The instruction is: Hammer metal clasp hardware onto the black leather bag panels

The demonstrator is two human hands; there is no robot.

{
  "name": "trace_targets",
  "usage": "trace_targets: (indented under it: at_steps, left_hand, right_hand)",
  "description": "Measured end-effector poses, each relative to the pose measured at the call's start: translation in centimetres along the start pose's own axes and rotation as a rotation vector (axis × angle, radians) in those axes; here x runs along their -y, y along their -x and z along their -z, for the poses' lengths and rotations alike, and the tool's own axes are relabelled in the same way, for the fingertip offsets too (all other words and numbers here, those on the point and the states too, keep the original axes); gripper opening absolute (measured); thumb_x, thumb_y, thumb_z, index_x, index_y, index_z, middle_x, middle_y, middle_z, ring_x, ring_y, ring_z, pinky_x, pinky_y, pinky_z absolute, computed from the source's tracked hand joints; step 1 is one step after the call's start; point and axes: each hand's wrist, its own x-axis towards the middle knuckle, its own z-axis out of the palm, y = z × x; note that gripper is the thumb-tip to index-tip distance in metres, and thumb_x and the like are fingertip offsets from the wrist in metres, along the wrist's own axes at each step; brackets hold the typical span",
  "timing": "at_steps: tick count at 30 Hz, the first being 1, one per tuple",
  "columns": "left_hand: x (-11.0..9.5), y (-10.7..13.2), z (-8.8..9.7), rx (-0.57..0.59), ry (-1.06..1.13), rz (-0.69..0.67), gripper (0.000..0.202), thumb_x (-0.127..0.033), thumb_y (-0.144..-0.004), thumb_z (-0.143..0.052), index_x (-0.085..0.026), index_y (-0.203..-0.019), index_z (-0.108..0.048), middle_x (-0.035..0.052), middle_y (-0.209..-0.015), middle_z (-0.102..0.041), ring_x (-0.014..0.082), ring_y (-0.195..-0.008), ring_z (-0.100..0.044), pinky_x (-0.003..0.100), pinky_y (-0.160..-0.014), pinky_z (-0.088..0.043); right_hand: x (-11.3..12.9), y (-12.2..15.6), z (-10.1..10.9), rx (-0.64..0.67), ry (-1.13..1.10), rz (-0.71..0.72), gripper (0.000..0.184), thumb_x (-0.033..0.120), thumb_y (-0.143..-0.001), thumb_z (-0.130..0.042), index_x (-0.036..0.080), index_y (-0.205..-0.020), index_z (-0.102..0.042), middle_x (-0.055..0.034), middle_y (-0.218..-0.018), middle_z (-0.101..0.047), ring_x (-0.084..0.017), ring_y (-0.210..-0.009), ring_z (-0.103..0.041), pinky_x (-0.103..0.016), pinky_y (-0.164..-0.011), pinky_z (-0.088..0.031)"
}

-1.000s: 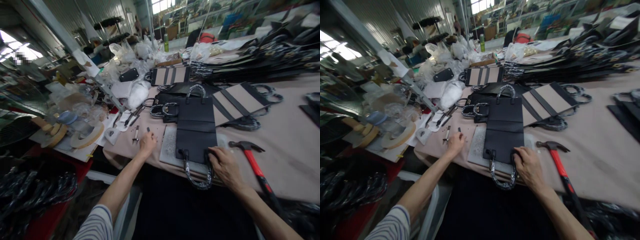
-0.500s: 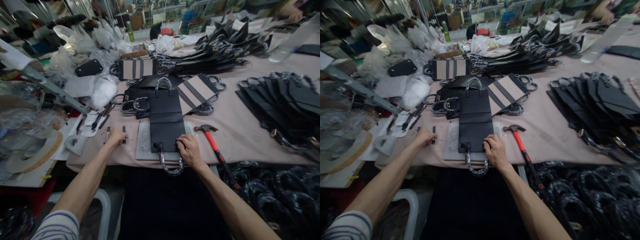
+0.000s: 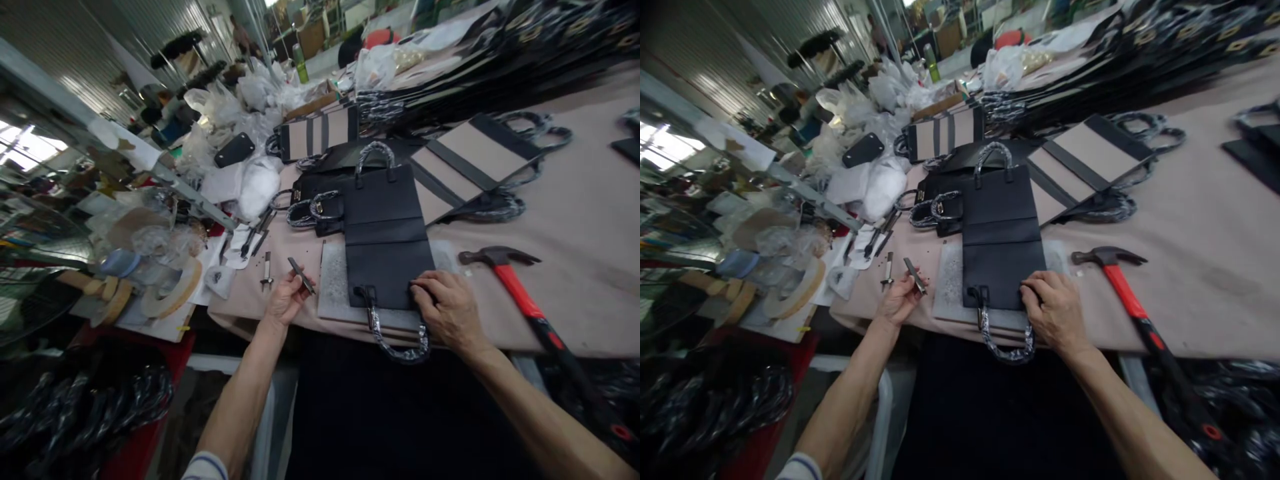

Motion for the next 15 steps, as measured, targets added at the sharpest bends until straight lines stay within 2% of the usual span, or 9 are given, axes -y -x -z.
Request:
trace_targets:
  at_steps: [4,9,15]
  left_hand:
    - [1.1,1.6,-1.1,0.093,0.085,0.008,0.034,-0.012,-0.077,-0.083,-0.015,-0.108,-0.068,0.0026,-0.085,-0.076,0.0160,-0.079,-0.076,0.023,-0.071,-0.061]
    - [1.6,2.3,-2.0,0.199,0.102,0.017,0.044,-0.019,-0.067,-0.094,-0.017,-0.101,-0.067,0.0007,-0.085,-0.075,0.0176,-0.079,-0.076,0.026,-0.072,-0.063]
    - [2.0,2.3,-3.1,0.178,-0.074,-0.045,0.046,-0.031,-0.069,-0.093,-0.020,-0.102,-0.064,0.0012,-0.089,-0.075,0.0209,-0.085,-0.076,0.033,-0.077,-0.063]
  right_hand:
    - [0.1,0.0,0.1,0.008,0.025,-0.018,0.021,0.034,-0.096,-0.057,0.022,-0.089,-0.073,-0.0065,-0.097,-0.072,-0.024,-0.090,-0.063,-0.043,-0.085,-0.046]
    - [0.3,0.0,0.2,0.010,0.018,-0.019,0.019,0.032,-0.095,-0.058,0.022,-0.088,-0.073,-0.0067,-0.097,-0.071,-0.024,-0.092,-0.063,-0.042,-0.086,-0.045]
    - [0.6,-0.1,0.3,0.014,-0.006,-0.039,0.017,0.029,-0.095,-0.058,0.022,-0.089,-0.072,-0.0061,-0.097,-0.070,-0.024,-0.092,-0.063,-0.043,-0.086,-0.045]
